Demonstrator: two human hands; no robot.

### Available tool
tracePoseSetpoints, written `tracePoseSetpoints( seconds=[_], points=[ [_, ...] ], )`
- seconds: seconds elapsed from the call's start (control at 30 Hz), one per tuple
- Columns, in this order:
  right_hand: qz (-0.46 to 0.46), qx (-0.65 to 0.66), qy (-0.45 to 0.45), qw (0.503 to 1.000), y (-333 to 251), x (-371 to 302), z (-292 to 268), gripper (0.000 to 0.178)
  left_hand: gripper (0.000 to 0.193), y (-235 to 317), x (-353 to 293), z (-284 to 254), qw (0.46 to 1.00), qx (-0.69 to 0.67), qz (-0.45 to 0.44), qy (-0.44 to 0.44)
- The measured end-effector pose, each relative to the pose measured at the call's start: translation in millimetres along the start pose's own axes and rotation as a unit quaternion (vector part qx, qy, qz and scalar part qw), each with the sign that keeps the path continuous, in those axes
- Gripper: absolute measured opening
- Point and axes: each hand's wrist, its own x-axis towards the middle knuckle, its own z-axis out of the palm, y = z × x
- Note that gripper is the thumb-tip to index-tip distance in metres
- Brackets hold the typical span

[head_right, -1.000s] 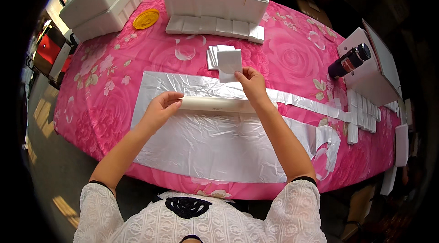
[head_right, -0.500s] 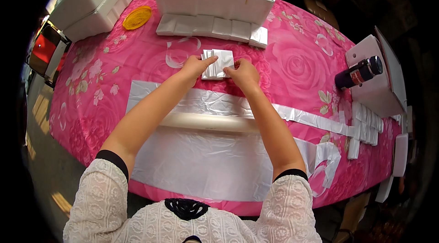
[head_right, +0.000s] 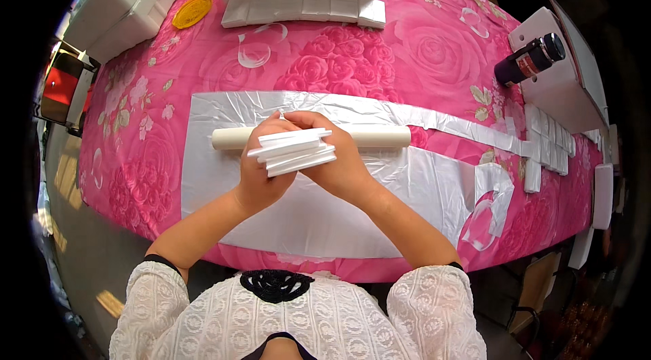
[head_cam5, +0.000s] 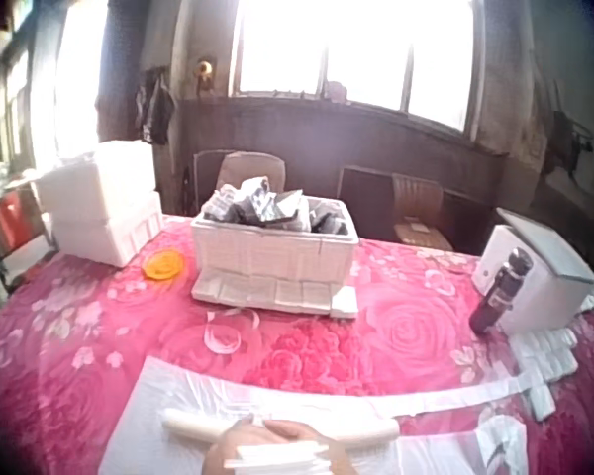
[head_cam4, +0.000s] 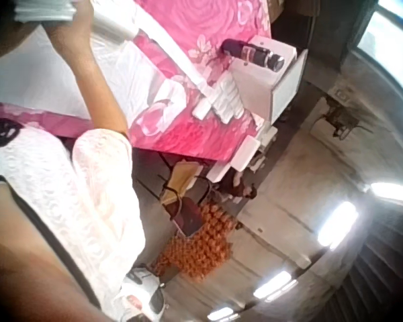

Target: The person wraps small white rectangular items in clear plastic film. They unroll the film, place an item on it, fold the film over the item to enclose it, and then place the wrapped item into a white container. The process is repeated for multiple items.

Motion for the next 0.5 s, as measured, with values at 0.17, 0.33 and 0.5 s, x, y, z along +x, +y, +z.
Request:
tracePoseSetpoints(
  seconds=[0.17,0.33,0.5],
  points=[
    [0.012,-0.088,-0.001,0.996,47,-54,31,0.055,0.068,5,-84,7,0.988,0.024,-0.154,-0.013],
    [-0.015,-0.106,-0.003,0.994,68,-61,33,0.056,0.094,1,-99,6,0.974,-0.014,-0.228,0.001],
    [0.046,0.024,0.003,0.999,61,-52,35,0.060,0.104,-7,-93,15,0.978,-0.070,-0.195,0.005]
  ],
)
